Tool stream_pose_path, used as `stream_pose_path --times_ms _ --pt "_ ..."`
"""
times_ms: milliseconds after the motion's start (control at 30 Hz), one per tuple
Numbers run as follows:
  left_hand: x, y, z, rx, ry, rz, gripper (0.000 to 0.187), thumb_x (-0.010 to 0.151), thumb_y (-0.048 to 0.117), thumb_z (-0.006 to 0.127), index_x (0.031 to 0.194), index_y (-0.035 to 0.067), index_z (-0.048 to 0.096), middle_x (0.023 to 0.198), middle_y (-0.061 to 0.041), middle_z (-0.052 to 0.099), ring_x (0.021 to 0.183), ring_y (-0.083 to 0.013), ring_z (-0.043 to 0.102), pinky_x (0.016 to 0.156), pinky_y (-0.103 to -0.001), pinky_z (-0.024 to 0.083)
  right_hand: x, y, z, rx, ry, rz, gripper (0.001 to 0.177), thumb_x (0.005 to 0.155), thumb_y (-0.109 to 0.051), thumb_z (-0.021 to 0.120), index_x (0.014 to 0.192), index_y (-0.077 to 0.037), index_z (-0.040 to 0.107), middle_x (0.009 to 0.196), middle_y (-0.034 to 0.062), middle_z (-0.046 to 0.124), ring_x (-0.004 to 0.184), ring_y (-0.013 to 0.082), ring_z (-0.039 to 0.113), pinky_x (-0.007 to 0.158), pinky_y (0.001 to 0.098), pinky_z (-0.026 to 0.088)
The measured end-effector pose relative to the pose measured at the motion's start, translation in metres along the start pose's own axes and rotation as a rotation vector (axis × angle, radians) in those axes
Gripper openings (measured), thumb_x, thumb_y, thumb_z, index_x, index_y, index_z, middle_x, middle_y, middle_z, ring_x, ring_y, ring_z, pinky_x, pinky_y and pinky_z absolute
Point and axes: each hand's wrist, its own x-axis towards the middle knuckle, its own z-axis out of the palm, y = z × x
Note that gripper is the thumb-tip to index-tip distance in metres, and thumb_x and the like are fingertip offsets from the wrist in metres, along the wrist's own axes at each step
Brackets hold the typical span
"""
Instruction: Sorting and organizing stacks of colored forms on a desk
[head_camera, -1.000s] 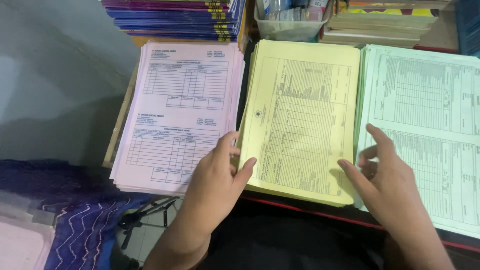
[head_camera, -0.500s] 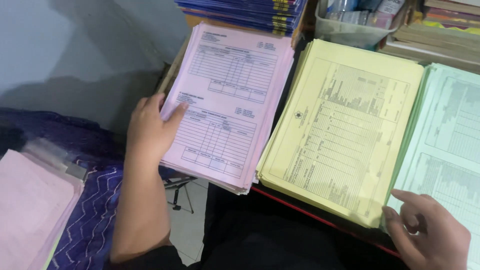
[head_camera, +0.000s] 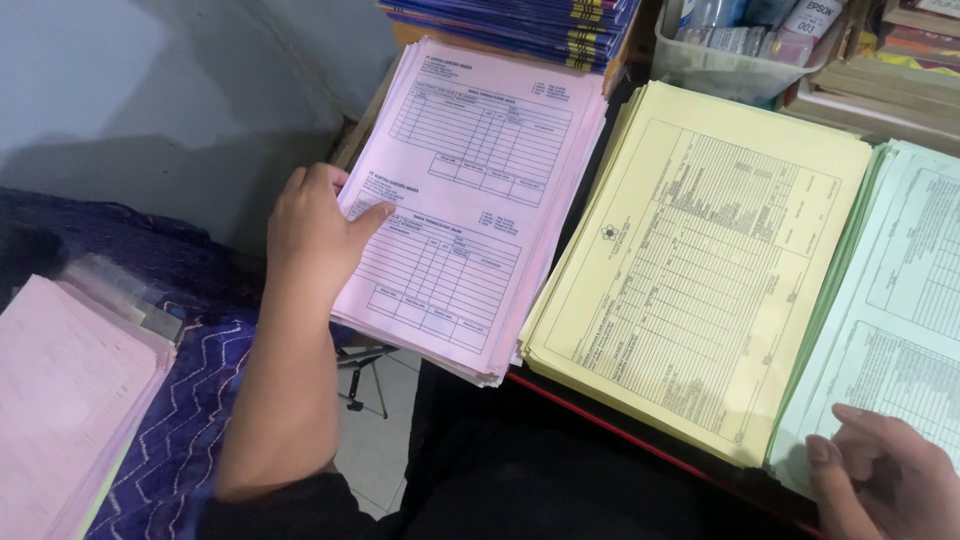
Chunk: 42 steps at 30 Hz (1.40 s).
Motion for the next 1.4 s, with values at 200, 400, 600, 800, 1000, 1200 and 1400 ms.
stream_pose_path --times_ms 200,400,600,800,1000,1200,1400 --pt "0.008 0.010 -0.005 0.000 0.000 0.078 0.044 0.083 0.028 0.086 0.110 0.004 0.060 0.113 -0.016 0.065 0.103 -0.0362 0.063 0.079 -0.050 0.052 -0.001 0.000 -0.002 -0.019 0.019 -0.025 0.037 0.096 0.014 0.061 0.130 0.002 0.054 0.073 0.0025 0.028 0.060 0.0110 0.030 0.057 0.0220 0.029" --pt "0.018 0.047 -0.042 0.040 -0.334 0.021 0.048 0.088 0.019 0.076 0.132 0.007 0.060 0.129 -0.012 0.068 0.111 -0.0345 0.067 0.085 -0.051 0.056 -0.001 -0.011 -0.008 -0.039 0.009 -0.004 0.038 0.094 0.012 0.061 0.130 0.003 0.056 0.073 0.0035 0.027 0.061 0.0127 0.029 0.058 0.0242 0.030" --pt "0.031 0.062 -0.060 -0.010 -0.507 -0.130 0.048 0.092 0.032 0.066 0.135 0.013 0.058 0.134 -0.005 0.066 0.115 -0.0272 0.065 0.088 -0.045 0.053 0.001 -0.013 -0.006 -0.055 0.005 0.030 0.039 0.093 0.010 0.063 0.131 0.003 0.058 0.071 0.0053 0.031 0.061 0.0142 0.031 0.057 0.0255 0.034" --pt "0.045 0.057 -0.055 -0.296 -0.633 -0.222 0.049 0.095 0.021 0.057 0.143 0.018 0.059 0.137 -0.004 0.069 0.116 -0.0241 0.068 0.095 -0.039 0.053 0.005 -0.016 -0.007 -0.067 0.006 -0.006 0.041 0.092 0.010 0.064 0.132 0.007 0.058 0.066 0.0047 0.036 0.061 0.0155 0.036 0.060 0.0264 0.037" --pt "0.046 0.044 -0.051 -0.593 -0.711 -0.232 0.055 0.096 0.008 0.052 0.150 0.021 0.049 0.145 -0.006 0.064 0.125 -0.0257 0.065 0.099 -0.046 0.055 0.009 -0.020 -0.012 -0.193 -0.048 0.042 0.036 0.092 0.002 0.067 0.127 0.000 0.065 0.064 0.0035 0.044 0.060 0.0138 0.039 0.056 0.0263 0.037" --pt "0.007 0.047 -0.074 -0.600 -0.516 -0.135 0.050 0.097 0.013 0.052 0.146 0.018 0.047 0.145 -0.004 0.063 0.130 -0.0204 0.062 0.105 -0.042 0.052 0.010 -0.033 -0.022 -0.170 -0.137 0.088 0.040 0.084 0.002 0.070 0.123 -0.005 0.069 0.064 0.0022 0.043 0.060 0.0148 0.039 0.055 0.0273 0.036" --pt "-0.042 0.072 -0.119 -0.511 -0.274 -0.245 0.045 0.099 0.021 0.053 0.143 0.021 0.054 0.136 -0.002 0.069 0.117 -0.0226 0.069 0.094 -0.044 0.057 0.021 -0.023 -0.055 -0.316 -0.291 -0.023 0.048 0.080 -0.007 0.072 0.126 -0.018 0.068 0.062 -0.0026 0.042 0.050 0.0130 0.040 0.047 0.0271 0.037"
